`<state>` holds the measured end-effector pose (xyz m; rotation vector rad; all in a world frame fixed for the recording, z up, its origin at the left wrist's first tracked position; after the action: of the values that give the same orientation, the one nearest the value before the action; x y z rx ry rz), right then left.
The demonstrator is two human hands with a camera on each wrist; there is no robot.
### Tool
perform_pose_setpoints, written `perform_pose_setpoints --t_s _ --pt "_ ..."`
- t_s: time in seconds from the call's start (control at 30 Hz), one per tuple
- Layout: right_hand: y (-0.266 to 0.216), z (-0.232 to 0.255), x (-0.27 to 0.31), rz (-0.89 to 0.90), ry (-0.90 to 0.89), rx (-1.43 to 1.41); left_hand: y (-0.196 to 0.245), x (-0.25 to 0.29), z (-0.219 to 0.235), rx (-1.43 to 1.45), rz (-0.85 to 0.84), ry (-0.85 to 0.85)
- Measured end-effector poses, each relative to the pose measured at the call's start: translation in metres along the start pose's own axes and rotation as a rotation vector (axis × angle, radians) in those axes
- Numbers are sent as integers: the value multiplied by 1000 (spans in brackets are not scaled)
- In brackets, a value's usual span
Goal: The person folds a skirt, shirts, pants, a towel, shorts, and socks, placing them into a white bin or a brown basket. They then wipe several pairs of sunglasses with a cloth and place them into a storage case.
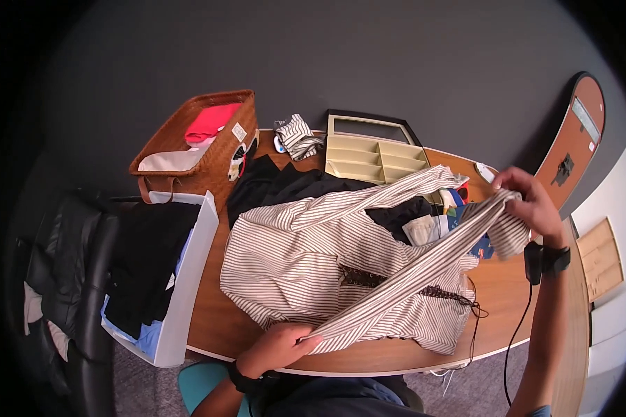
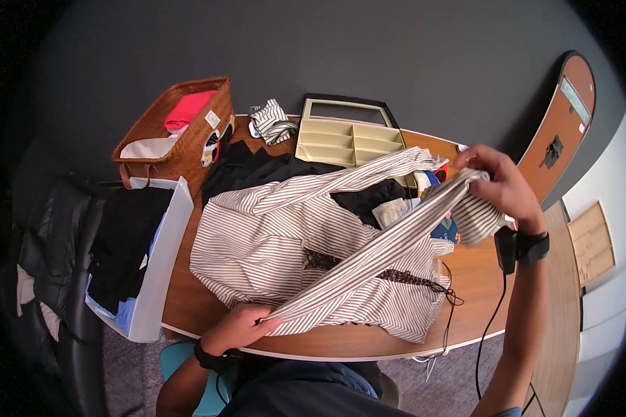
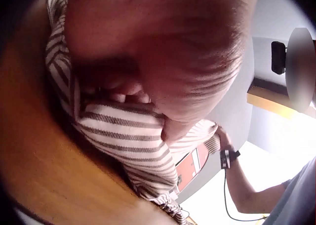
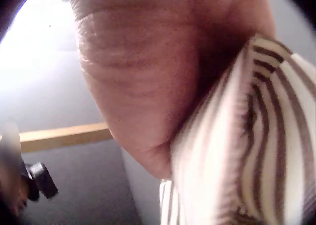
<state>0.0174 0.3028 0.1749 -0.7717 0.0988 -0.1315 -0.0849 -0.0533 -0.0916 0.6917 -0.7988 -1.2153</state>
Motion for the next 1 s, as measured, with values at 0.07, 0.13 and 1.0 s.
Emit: perform_pose_setpoints --t_s 0.07,0.13,1.0 --pt "-27 -16 -13 -73 -209 -339 17 3 1 87 -125 38" --pt "-39 -15 -31 20 -290 -324 27 8 -3 133 -219 -31" --pt "160 -95 -148 -119 -177 708 -6 -63 117 585 17 244"
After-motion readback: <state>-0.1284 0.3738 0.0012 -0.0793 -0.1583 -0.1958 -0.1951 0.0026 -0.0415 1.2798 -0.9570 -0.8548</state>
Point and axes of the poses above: each hand's wrist, its own x-axis away from the middle knuckle, its own z-axis out of the back of the hand, y = z × x, the point moved 9 cm from there along -x, towards the middle knuckle, and after that the axes turned 11 degrees about -y, right-handed, at the moved point
